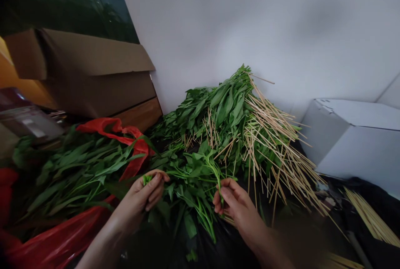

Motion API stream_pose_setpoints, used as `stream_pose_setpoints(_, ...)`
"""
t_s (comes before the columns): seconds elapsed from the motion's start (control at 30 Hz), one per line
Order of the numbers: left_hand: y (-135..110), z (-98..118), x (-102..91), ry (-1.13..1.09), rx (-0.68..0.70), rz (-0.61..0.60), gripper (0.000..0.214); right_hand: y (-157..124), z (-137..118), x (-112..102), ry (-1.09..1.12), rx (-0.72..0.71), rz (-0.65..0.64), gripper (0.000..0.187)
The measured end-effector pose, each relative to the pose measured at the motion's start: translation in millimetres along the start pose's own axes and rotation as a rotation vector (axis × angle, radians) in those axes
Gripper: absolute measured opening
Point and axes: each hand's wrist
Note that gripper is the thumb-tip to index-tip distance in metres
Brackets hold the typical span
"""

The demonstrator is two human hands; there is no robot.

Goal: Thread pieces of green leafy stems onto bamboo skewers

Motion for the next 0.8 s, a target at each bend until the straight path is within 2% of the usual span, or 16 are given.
stream_pose_setpoints(0.07, -3, 9, -3.5, 0.04, 0.03, 0.02, 0.03, -1, 0, 0, 0.001, 0.004, 0.024, 0.028)
stream_pose_setpoints(0.23, -11, 22, -7.3, 0.202, -0.002, -0.084, 0.034, 0, 3, -1, -0.023, 0.018, 0.001, 0.029)
stream_pose_setpoints(0.3, -11, 27, -6.9, 0.285, 0.074, -0.012, 0.035, 0, 3, -2, -0.024, -0.015, 0.004, 0.026)
stream_pose_setpoints(0.43, -12, 37, -6.0, 0.416, 0.283, 0.259, 0.03, -2, -3, -3, 0.014, -0.138, -0.011, 0.021)
stream_pose_setpoints(0.53, -9, 40, -5.0, 0.515, 0.32, 0.324, 0.028, -2, -7, -6, 0.065, -0.207, -0.025, 0.018)
stream_pose_setpoints(0.6, 2, 40, -3.7, 0.507, 0.294, 0.29, 0.029, -2, -8, -8, 0.085, -0.229, -0.02, 0.017)
stream_pose_setpoints(0.67, 25, 42, -2.1, 0.442, 0.275, 0.237, 0.032, -2, -7, -10, 0.086, -0.221, -0.017, 0.016)
stream_pose_setpoints(0.73, 57, 49, -0.6, 0.418, 0.28, 0.199, 0.035, -2, -6, -10, 0.084, -0.208, -0.025, 0.018)
stream_pose_setpoints(0.8, 95, 58, 0.3, 0.592, 0.311, 0.201, 0.038, -3, -4, -10, 0.077, -0.196, -0.037, 0.019)
Point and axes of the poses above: each hand's wrist, its own y-axis towards the middle knuckle, its own x-axis out of the palm, z = x × y
